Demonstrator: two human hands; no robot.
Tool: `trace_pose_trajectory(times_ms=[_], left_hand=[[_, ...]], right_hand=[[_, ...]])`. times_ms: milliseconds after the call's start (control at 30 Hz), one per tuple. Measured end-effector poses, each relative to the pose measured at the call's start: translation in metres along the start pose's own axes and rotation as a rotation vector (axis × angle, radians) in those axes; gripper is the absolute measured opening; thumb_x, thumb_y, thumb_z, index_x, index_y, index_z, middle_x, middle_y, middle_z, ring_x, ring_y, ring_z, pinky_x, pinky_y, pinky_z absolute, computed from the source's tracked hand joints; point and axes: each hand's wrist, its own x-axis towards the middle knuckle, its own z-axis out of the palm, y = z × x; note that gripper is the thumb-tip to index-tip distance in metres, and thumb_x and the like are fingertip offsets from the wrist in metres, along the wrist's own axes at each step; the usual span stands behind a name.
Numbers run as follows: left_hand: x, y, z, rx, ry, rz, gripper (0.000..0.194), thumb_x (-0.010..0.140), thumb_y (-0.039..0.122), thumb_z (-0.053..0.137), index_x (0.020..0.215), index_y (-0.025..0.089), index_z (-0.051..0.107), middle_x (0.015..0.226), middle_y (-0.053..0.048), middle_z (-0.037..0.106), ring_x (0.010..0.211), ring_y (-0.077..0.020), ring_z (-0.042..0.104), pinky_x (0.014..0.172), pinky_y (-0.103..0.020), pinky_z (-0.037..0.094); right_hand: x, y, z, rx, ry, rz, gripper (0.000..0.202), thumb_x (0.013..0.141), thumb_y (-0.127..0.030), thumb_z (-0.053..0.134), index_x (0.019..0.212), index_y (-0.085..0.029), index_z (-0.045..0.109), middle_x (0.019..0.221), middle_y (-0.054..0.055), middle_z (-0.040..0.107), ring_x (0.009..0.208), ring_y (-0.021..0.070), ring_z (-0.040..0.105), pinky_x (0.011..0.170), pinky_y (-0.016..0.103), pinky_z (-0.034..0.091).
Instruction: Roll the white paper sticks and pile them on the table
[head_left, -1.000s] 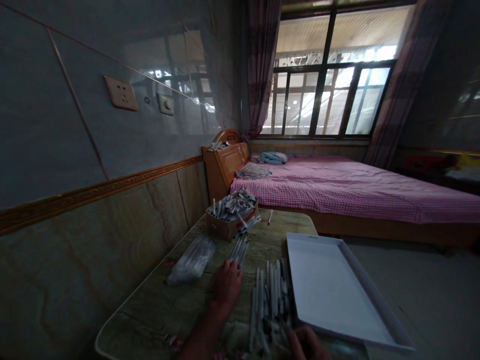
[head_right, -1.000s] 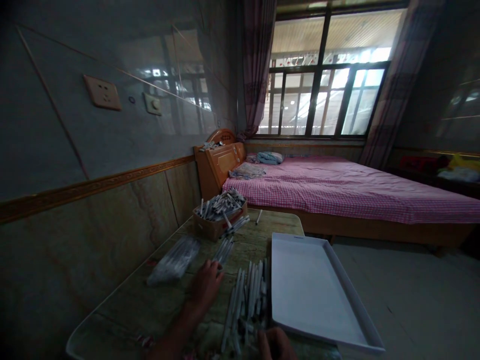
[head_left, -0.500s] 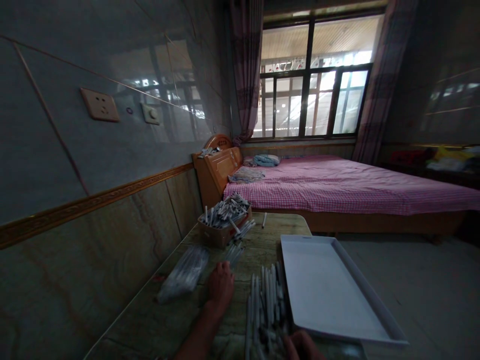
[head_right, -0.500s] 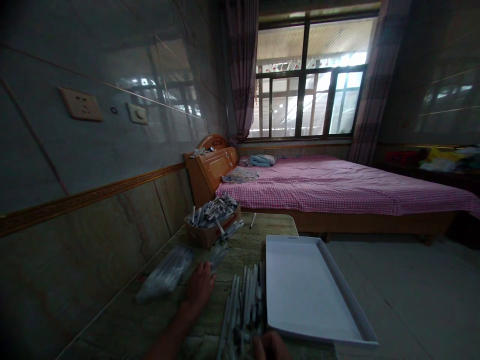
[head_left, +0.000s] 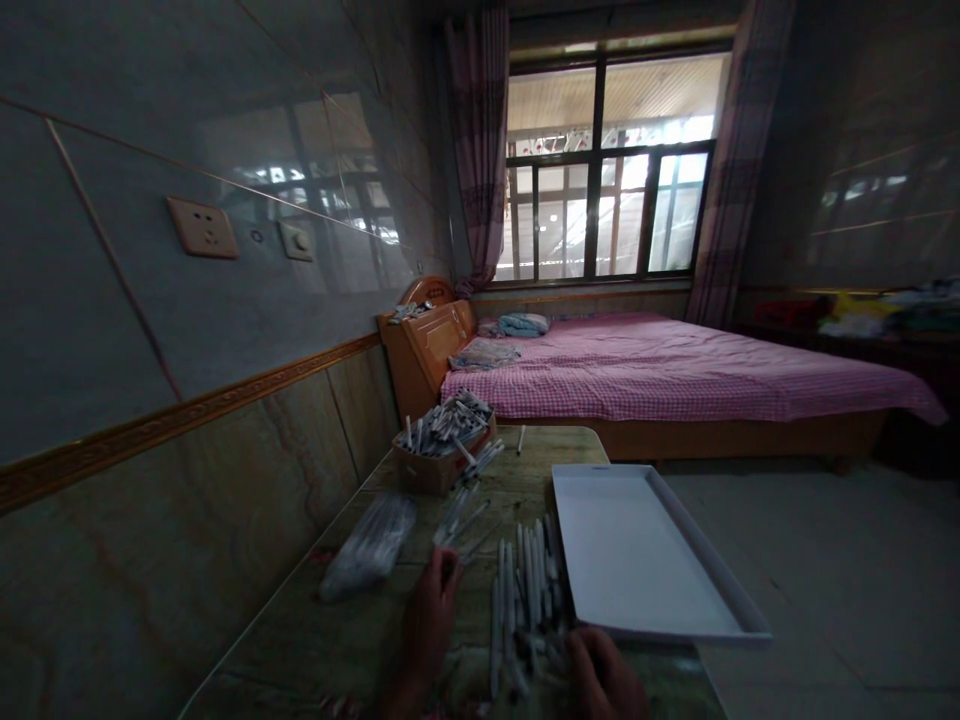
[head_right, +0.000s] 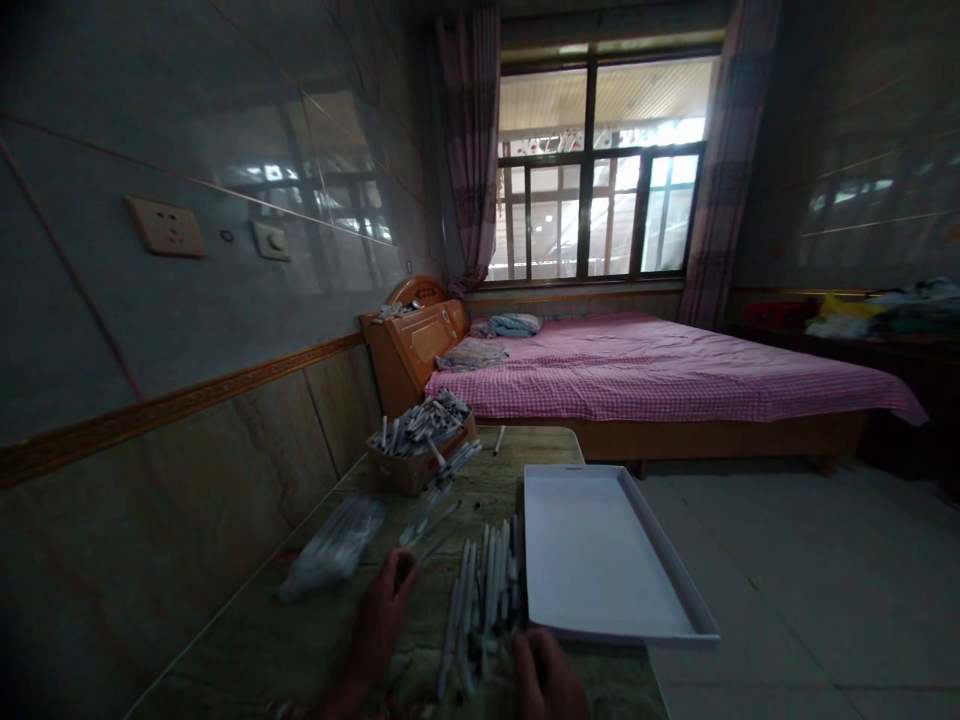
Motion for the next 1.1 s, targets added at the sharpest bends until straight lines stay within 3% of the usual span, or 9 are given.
trace_pose_trajectory(times_ms=[100, 167, 233, 367, 500, 600, 700, 867, 1100], left_hand=[[-0.034, -0.004, 0.004, -0.419, -0.002, 0.024, 0.038, 0.08, 0.062, 0.055, 0.083, 0.025, 0.062, 0.081, -0.004, 0.074, 0.081, -0.0234, 0.072, 0.076, -0.031, 0.056], [-0.05, -0.002, 0.006, -0.488, -0.046, 0.023, 0.043, 0.075, 0.067, 0.059, 0.078, 0.025, 0.064, 0.077, -0.003, 0.073, 0.076, -0.0235, 0.07, 0.074, -0.032, 0.056], [-0.058, 0.002, 0.006, -0.496, -0.098, 0.035, 0.041, 0.074, 0.065, 0.061, 0.075, 0.024, 0.065, 0.074, -0.003, 0.072, 0.075, -0.0225, 0.069, 0.073, -0.031, 0.055], [-0.058, 0.009, 0.002, -0.52, -0.179, 0.068, 0.036, 0.073, 0.059, 0.066, 0.074, 0.023, 0.068, 0.075, -0.003, 0.073, 0.077, -0.0231, 0.068, 0.075, -0.032, 0.055], [-0.053, 0.007, 0.001, -0.617, -0.159, 0.051, 0.032, 0.069, 0.054, 0.071, 0.07, 0.022, 0.07, 0.071, -0.002, 0.071, 0.074, -0.0223, 0.066, 0.072, -0.032, 0.054], [-0.047, 0.006, 0.004, -0.825, -0.063, -0.105, 0.04, 0.057, 0.056, 0.08, 0.07, 0.021, 0.068, 0.059, 0.002, 0.064, 0.06, -0.0175, 0.061, 0.061, -0.029, 0.052], [-0.042, 0.014, 0.01, -1.111, 0.016, -0.314, 0.052, 0.05, 0.059, 0.084, 0.08, 0.019, 0.07, 0.064, 0.002, 0.066, 0.059, -0.0147, 0.062, 0.057, -0.026, 0.052], [-0.044, 0.033, 0.023, -1.38, -0.116, -0.387, 0.053, 0.049, 0.056, 0.089, 0.08, 0.017, 0.07, 0.073, -0.003, 0.072, 0.07, -0.0179, 0.069, 0.06, -0.026, 0.055], [-0.051, 0.038, 0.023, -1.392, -0.2, -0.432, 0.052, 0.052, 0.053, 0.09, 0.082, 0.016, 0.07, 0.08, -0.005, 0.077, 0.072, -0.0198, 0.072, 0.064, -0.029, 0.058]], right_hand=[[0.0, -0.007, -0.006, 0.1, 0.004, 0.007, 0.059, 0.084, -0.075, 0.043, 0.088, -0.022, 0.068, 0.072, 0.001, 0.068, 0.073, 0.0201, 0.063, 0.066, 0.025, 0.047], [0.0, -0.011, -0.01, 0.135, -0.022, 0.015, 0.057, 0.085, -0.072, 0.044, 0.095, -0.021, 0.068, 0.075, 0.001, 0.069, 0.072, 0.0196, 0.063, 0.066, 0.025, 0.048], [0.0, -0.013, -0.013, 0.144, -0.072, -0.004, 0.054, 0.085, -0.071, 0.047, 0.088, -0.02, 0.067, 0.071, 0.0, 0.066, 0.068, 0.0186, 0.061, 0.063, 0.025, 0.048], [-0.001, -0.018, -0.017, 0.145, -0.089, -0.03, 0.049, 0.086, -0.067, 0.048, 0.074, -0.021, 0.062, 0.067, -0.001, 0.061, 0.066, 0.0175, 0.057, 0.062, 0.024, 0.046], [0.005, -0.023, -0.018, 0.124, -0.119, -0.011, 0.045, 0.084, -0.064, 0.049, 0.068, -0.022, 0.056, 0.063, -0.003, 0.055, 0.063, 0.0162, 0.051, 0.06, 0.024, 0.043], [0.009, -0.025, -0.012, 0.115, -0.188, -0.012, 0.04, 0.082, -0.058, 0.051, 0.063, -0.022, 0.051, 0.06, -0.005, 0.047, 0.061, 0.0146, 0.046, 0.056, 0.023, 0.038], [0.008, -0.025, 0.0, 0.11, -0.272, -0.022, 0.038, 0.083, -0.054, 0.051, 0.06, -0.023, 0.046, 0.058, -0.006, 0.043, 0.058, 0.013, 0.042, 0.053, 0.023, 0.035], [0.002, -0.021, 0.009, 0.006, -0.277, -0.071, 0.043, 0.088, -0.059, 0.044, 0.063, -0.024, 0.046, 0.061, -0.004, 0.048, 0.06, 0.0141, 0.048, 0.057, 0.023, 0.039], [0.003, -0.02, 0.001, -0.085, -0.205, -0.11, 0.053, 0.091, -0.067, 0.033, 0.065, -0.024, 0.051, 0.061, -0.002, 0.053, 0.058, 0.015, 0.049, 0.057, 0.024, 0.041]])
